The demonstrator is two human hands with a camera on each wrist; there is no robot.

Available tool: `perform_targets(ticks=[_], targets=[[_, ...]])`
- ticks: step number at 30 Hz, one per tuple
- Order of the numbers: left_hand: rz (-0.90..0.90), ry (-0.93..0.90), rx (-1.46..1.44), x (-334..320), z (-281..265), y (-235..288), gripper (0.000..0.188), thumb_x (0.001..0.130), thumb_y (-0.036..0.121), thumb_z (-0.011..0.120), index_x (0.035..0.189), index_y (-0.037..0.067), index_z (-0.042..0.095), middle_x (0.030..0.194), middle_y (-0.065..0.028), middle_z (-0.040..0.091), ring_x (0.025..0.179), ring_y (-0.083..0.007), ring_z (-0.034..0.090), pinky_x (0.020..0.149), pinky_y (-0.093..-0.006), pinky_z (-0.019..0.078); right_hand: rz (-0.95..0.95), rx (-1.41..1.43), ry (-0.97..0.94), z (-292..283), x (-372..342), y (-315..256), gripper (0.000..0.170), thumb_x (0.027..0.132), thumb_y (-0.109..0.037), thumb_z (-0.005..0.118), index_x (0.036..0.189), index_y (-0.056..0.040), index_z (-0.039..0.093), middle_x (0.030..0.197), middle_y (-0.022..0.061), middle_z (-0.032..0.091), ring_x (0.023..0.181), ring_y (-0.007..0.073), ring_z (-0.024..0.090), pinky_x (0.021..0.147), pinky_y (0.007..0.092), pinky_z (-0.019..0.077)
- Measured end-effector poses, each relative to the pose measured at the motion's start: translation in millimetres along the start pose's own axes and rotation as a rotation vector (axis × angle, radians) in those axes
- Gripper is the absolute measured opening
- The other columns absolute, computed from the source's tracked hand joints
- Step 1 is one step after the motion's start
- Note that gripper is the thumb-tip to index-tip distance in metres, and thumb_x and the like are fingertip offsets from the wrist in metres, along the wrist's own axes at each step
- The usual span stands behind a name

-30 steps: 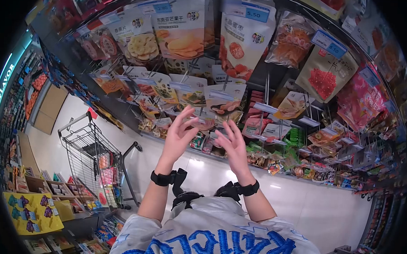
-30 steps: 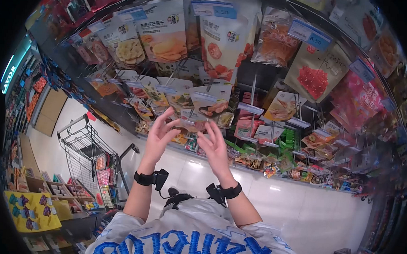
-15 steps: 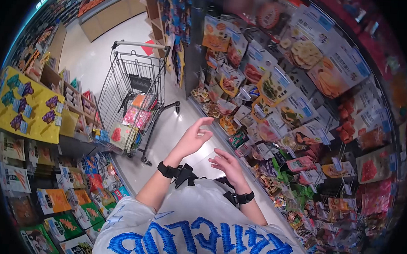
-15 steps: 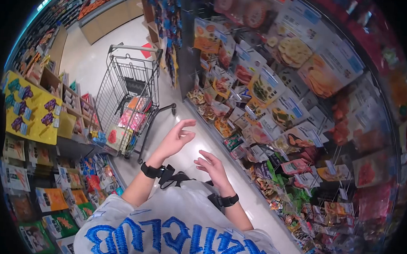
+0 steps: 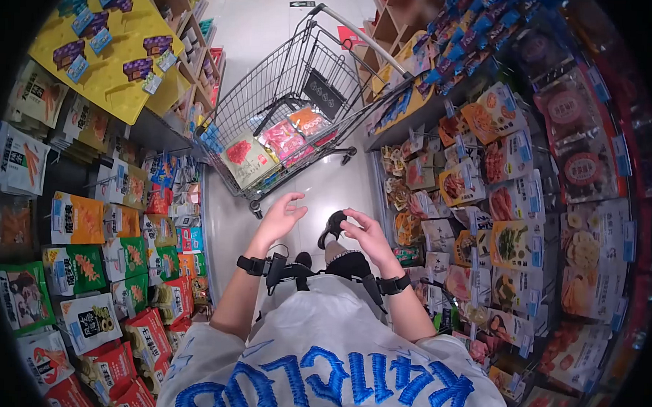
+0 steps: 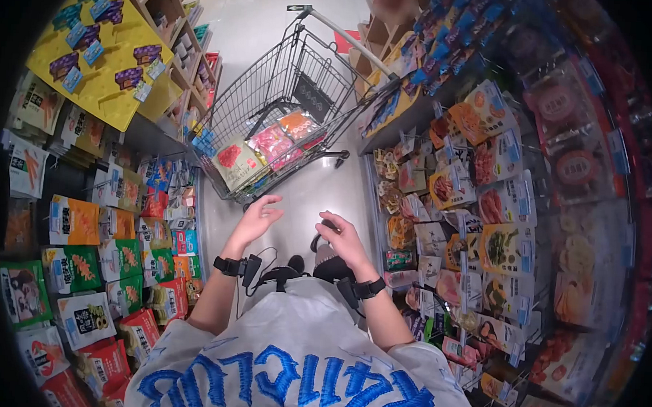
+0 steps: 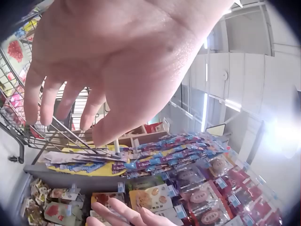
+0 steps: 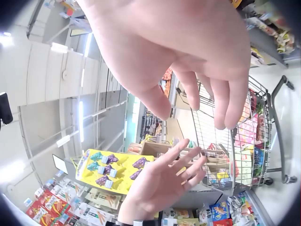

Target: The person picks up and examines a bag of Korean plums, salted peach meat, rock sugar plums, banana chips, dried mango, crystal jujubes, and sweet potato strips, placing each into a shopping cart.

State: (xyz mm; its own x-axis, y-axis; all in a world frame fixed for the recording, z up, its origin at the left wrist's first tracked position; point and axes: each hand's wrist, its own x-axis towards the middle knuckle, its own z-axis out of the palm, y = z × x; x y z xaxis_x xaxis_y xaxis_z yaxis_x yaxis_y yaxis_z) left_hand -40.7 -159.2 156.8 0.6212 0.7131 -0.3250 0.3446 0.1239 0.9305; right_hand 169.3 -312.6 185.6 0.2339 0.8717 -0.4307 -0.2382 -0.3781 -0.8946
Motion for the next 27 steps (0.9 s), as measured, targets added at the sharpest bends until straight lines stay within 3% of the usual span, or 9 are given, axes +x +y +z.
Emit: perform_targets(ticks=[2,4,8,11,15,17,21,22,27], targets=[[-0.066,0.053,-0.021,13.9,-12.1,-14.6,0.048,0.089,0.025,0.067,0.130,0.004,0.054,0.132,-0.0127,0.058,0.118,-0.0299,0.057,0.095,-0.0380,0.0476,-0.021,-0.091,-0.015,-6.2,39.0,6.0,0.046,0.090,-0.020,0.070,0.130,-0.0014,0.057,0.119,0.0080,0.062,0.104,0.0134,0.060,0.087,0.0284,0.0498],[-0.106,0.096,-0.014,28.5,-23.0,-24.8,0.050,0.089,0.026,0.067,0.131,0.004,0.053,0.133,-0.0137,0.057,0.119,-0.0311,0.056,0.096,-0.0388,0.0474,-0.026,-0.236,-0.054,-14.1,75.4,8.9,0.049,0.091,-0.025,0.068,0.132,-0.0011,0.054,0.144,0.0195,0.046,0.123,0.0269,0.055,0.100,0.0364,0.0457],[-0.243,0.202,0.056,60.6,-37.9,-35.2,0.058,0.088,0.028,0.067,0.136,0.002,0.049,0.136,-0.0173,0.054,0.122,-0.0316,0.055,0.097,-0.0398,0.0470,-0.094,-0.634,-0.049,-42.0,162.8,15.9,0.063,0.084,-0.036,0.073,0.132,-0.0009,0.054,0.152,0.0259,0.032,0.136,0.0364,0.041,0.109,0.0428,0.0370],[-0.312,0.281,0.100,90.0,-42.9,-41.4,0.066,0.086,0.030,0.068,0.140,0.000,0.043,0.138,-0.0215,0.052,0.124,-0.0330,0.053,0.101,-0.0400,0.0446,-0.201,-0.909,-0.009,-51.5,221.6,-0.5,0.062,0.080,-0.032,0.071,0.133,-0.0043,0.054,0.151,0.0287,0.031,0.141,0.0408,0.029,0.114,0.0436,0.0299],[-0.246,0.285,0.371,146.3,-47.2,-101.9,0.085,0.082,0.027,0.069,0.149,-0.002,0.025,0.152,-0.0281,0.029,0.136,-0.0389,0.039,0.110,-0.0392,0.0359,-0.422,-1.181,0.014,-64.5,297.1,-23.6,0.067,0.078,-0.029,0.072,0.137,-0.0065,0.049,0.155,0.0252,0.022,0.142,0.0417,0.025,0.113,0.0486,0.0301],[-0.335,0.268,0.412,165.3,-43.5,-104.9,0.090,0.080,0.026,0.070,0.149,-0.004,0.022,0.152,-0.0298,0.028,0.139,-0.0388,0.035,0.113,-0.0387,0.0323,-0.462,-1.290,-0.012,-69.9,323.5,-36.6,0.074,0.076,-0.027,0.073,0.142,-0.0084,0.044,0.157,0.0213,0.017,0.143,0.0415,0.023,0.111,0.0521,0.0304],[-0.527,0.199,0.458,199.2,-42.6,-118.3,0.098,0.075,0.024,0.072,0.150,-0.004,0.015,0.153,-0.0308,0.022,0.141,-0.0401,0.029,0.115,-0.0393,0.0295,-0.107,-1.195,-0.180,-79.9,359.6,-47.9,0.087,0.076,-0.028,0.072,0.149,-0.0101,0.029,0.160,0.0156,0.013,0.127,0.0389,0.048,0.101,0.0464,0.0444],[-0.527,0.195,0.454,204.5,-40.8,-122.3,0.098,0.075,0.024,0.072,0.150,-0.004,0.015,0.153,-0.0308,0.022,0.141,-0.0401,0.029,0.115,-0.0393,0.0295,-0.152,-1.253,-0.180,-82.4,364.5,-41.7,0.091,0.076,-0.028,0.072,0.151,-0.0093,0.023,0.160,0.0126,0.016,0.118,0.0373,0.055,0.095,0.0441,0.0486],[-0.583,0.098,0.594,209.8,-42.8,-132.4,0.095,0.072,0.020,0.068,0.152,0.004,0.018,0.158,-0.0188,0.019,0.134,-0.0345,0.043,0.106,-0.0406,0.0424,-0.129,-1.222,-0.154,-82.3,363.6,-32.8,0.093,0.075,-0.029,0.071,0.151,-0.0072,0.022,0.159,0.0087,0.020,0.120,0.0341,0.055,0.096,0.0435,0.0484]])
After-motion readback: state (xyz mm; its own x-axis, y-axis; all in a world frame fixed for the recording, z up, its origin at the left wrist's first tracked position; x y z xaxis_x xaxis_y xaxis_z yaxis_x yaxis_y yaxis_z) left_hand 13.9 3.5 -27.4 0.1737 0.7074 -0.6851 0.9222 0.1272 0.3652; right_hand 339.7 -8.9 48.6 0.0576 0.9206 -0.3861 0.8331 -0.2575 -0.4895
